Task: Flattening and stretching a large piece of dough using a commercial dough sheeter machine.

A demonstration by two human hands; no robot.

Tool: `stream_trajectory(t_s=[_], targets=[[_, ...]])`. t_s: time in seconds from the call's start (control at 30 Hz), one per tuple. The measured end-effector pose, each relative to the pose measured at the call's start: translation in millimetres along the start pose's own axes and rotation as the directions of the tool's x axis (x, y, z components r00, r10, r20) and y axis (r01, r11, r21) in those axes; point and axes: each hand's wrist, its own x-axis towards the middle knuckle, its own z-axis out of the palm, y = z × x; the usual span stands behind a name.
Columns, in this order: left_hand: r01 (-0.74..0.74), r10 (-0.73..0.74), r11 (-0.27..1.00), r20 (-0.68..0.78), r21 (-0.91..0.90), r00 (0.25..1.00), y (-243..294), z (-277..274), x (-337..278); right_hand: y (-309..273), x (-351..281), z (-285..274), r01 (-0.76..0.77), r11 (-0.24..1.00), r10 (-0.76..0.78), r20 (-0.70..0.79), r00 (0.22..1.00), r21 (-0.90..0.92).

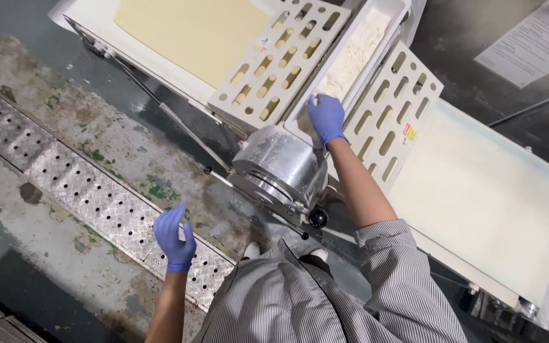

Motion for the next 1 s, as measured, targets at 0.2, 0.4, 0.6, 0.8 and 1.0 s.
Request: stream_trajectory(t_s=[0.2, 0.4, 0.6, 0.8, 1.0], targets=[[-0.139, 0.136, 0.982, -0.035, -0.127, 0.990, 99, 45, 42, 74, 73, 35, 0.040, 0.971, 0.011, -0.213, 0.977, 0.234], [-0.326, 0.330, 0.884, -0.048, -0.335, 0.943, 231, 104, 38, 210, 64, -1, -0.508, -0.172, 0.124, 0.531, 0.839, 0.844], [-0.084, 0.218, 0.902, 0.278, -0.423, 0.936, 368, 218, -15, 455, -117, -92, -0.444, -0.627, -0.072, 0.520, 0.851, 0.640], [0.032, 0.192, 0.953, 0.681, -0.301, 0.707, 466, 355, -80, 747, -366, -175, -0.160, -0.569, 0.432, 0.459, 0.776, 0.807], [-0.154, 0.055, 0.987, 0.770, 0.056, 0.635, 456, 466, -119, 859, -457, -285, 0.032, -0.355, 0.763, 0.270, 0.588, 0.934]])
